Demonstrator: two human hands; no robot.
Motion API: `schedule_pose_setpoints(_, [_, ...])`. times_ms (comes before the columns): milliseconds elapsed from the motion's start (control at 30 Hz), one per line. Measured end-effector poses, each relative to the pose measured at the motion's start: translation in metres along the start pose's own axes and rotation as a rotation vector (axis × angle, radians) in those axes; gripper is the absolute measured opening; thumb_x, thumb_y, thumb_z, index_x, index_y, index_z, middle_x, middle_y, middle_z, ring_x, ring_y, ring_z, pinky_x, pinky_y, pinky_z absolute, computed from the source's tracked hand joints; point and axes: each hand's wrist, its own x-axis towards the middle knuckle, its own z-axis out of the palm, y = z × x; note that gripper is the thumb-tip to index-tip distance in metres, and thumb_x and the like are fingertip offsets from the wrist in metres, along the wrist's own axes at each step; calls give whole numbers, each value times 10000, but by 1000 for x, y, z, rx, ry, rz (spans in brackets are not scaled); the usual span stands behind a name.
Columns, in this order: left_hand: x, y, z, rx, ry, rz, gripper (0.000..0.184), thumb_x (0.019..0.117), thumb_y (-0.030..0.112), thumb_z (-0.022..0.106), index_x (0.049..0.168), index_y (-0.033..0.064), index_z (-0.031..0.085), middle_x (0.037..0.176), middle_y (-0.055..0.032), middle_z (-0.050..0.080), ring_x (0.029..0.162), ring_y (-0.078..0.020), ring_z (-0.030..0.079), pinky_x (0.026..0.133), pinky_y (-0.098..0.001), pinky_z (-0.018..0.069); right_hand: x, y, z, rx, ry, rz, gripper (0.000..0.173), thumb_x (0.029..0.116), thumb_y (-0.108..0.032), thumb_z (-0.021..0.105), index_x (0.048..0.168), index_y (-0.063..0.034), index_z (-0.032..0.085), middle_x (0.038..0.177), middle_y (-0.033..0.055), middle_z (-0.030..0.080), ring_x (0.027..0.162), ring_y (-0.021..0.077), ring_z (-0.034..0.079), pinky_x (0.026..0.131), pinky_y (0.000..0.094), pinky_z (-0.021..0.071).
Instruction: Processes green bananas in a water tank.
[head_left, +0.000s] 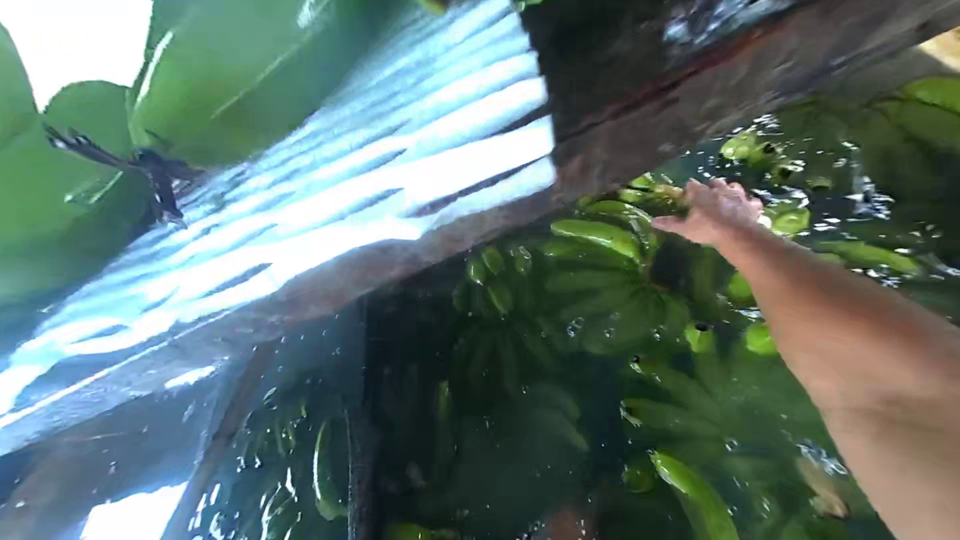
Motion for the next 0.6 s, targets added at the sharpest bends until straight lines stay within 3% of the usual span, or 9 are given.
schedule_pose_setpoints(67, [-14,0,-17,19,327,76,360,992,251,615,1308,97,687,1251,-193,699,1177,-396,658,974,-623,511,-2,4,4,-46,13,-29,506,952,-388,721,1263,8,674,1395,334,545,1360,540,449,1001,769,369])
schedule_pose_setpoints(133, [-18,-7,-45,-34,857,200,245,977,154,619,1138,53,773,1036,-177,760,951,-365,741,824,-569,590,-19,7,3,-58,27,-72,426,965,-298,712,1186,66,689,1336,352,577,1328,547,482,1000,750,395])
schedule_pose_setpoints(200, [2,-11,-98,67,1271,238,281,967,142,622,1180,7,745,1096,-210,741,998,-385,731,846,-542,592,-47,10,4,-10,82,-128,381,968,-246,706,1117,105,688,1259,370,604,1274,562,516,992,733,413])
schedule_pose_setpoints(267, [21,-7,-163,143,1165,121,557,968,173,648,1489,29,515,1521,-284,469,1393,-503,447,1138,-644,340,-75,16,4,30,130,-147,348,973,-220,703,1095,105,691,1219,366,615,1236,564,538,986,724,423])
schedule_pose_setpoints(300, [34,-5,-190,168,1072,56,728,942,175,683,1595,105,366,1654,-271,246,1490,-537,259,1187,-673,231,-88,20,3,40,156,-147,335,970,-217,708,1079,100,691,1198,355,619,1214,555,551,974,715,435])
schedule_pose_setpoints(367, [60,-1,-224,192,981,-35,992,876,137,752,1663,239,156,1714,-210,-59,1522,-576,55,1177,-710,211,-114,32,1,76,234,-182,306,951,-179,735,1052,105,683,1141,345,627,1162,545,576,953,697,458])
schedule_pose_setpoints(433, [77,1,-237,208,989,-66,1017,889,46,724,1667,249,101,1703,-208,-145,1490,-613,129,1098,-711,339,-139,49,-1,127,359,-277,283,913,-134,745,1037,112,679,1067,338,644,1105,553,596,910,704,471])
schedule_pose_setpoints(500, [87,-2,-241,196,995,-120,864,973,6,610,1661,263,155,1720,-162,-106,1373,-533,438,989,-599,497,-164,65,1,135,478,-395,332,905,-209,664,1053,87,687,1027,309,650,1038,530,615,854,679,491])
schedule_pose_setpoints(600, [73,2,-249,256,882,-204,640,1025,14,524,1614,151,317,1706,-224,59,1209,-471,606,922,-542,551,-200,89,-1,141,598,-560,409,975,-354,578,1068,21,711,943,208,674,945,356,631,881,535,486])
